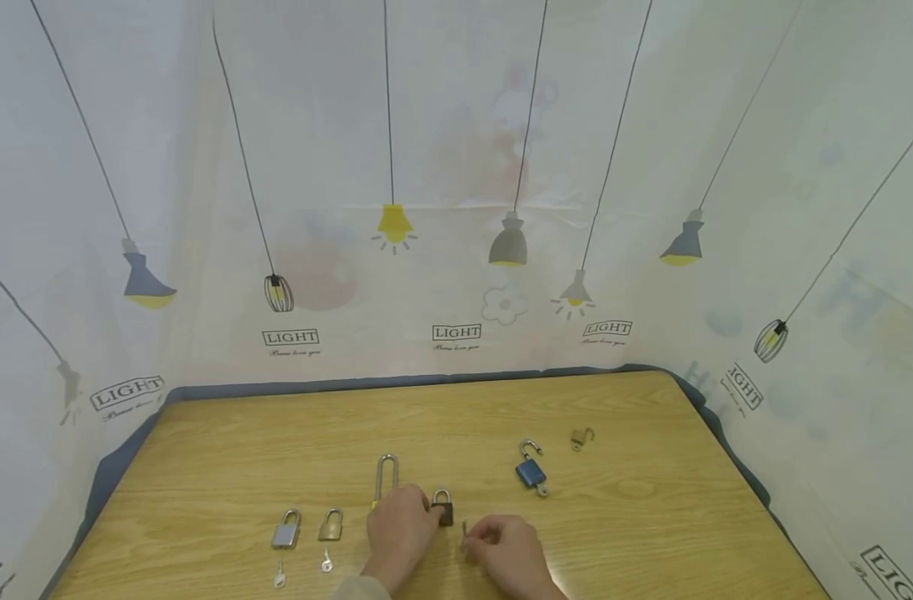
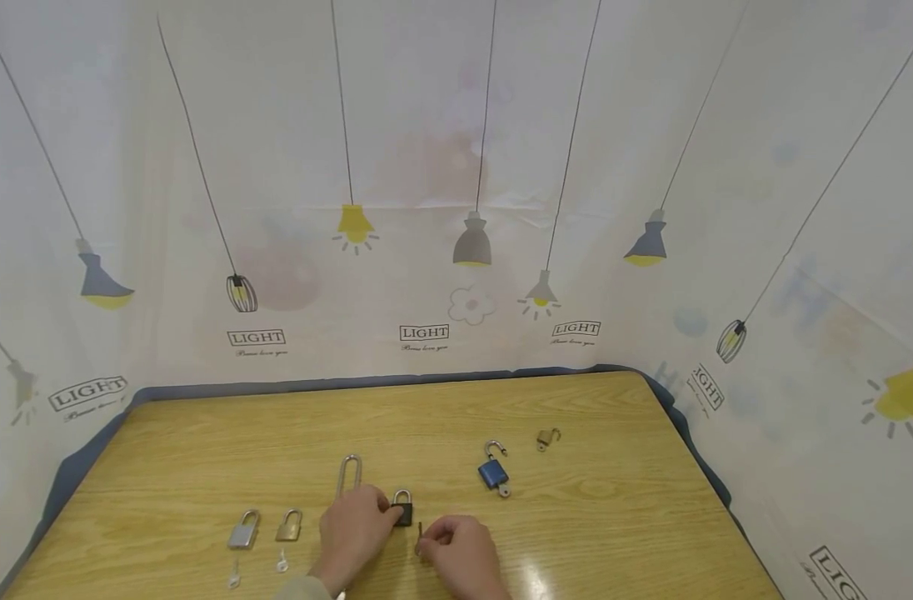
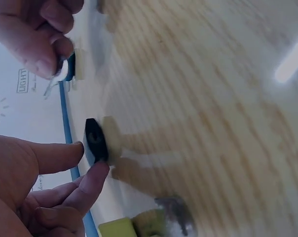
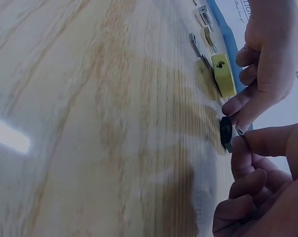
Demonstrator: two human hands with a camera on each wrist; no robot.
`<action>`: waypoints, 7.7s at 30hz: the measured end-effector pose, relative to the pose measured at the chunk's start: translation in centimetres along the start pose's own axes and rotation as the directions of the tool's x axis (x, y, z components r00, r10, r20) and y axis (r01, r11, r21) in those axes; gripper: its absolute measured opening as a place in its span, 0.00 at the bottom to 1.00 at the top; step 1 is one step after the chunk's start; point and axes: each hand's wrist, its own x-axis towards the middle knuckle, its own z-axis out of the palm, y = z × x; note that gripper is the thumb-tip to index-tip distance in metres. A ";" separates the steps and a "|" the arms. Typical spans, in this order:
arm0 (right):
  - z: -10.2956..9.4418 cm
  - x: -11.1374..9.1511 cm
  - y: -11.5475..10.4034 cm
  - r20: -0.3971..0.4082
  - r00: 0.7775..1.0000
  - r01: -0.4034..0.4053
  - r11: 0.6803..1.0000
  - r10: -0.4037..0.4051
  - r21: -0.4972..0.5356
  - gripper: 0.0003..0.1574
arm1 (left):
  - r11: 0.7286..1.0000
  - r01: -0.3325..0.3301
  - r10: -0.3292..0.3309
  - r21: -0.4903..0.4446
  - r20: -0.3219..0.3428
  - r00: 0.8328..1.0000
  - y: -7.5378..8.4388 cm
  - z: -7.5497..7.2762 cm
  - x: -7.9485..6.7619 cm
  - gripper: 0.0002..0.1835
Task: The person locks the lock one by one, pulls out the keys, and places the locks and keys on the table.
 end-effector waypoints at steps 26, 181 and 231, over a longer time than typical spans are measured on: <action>2.9 -0.2 -1.9 -0.065 0.997 0.023 0.982 -0.035 -0.188 0.06 | 0.988 -0.027 0.027 -0.150 -0.001 1.000 -1.8 -3.4 -0.1 0.12; -4.3 1.6 -1.2 0.070 0.983 0.158 0.979 -0.168 0.125 0.21 | 0.849 -0.438 0.482 -0.295 0.097 0.871 5.2 -4.3 2.1 0.04; -3.6 1.2 -1.1 0.002 0.989 0.145 0.984 -0.146 0.101 0.19 | 0.850 -0.443 0.473 -0.287 0.043 0.880 4.3 -3.9 2.6 0.05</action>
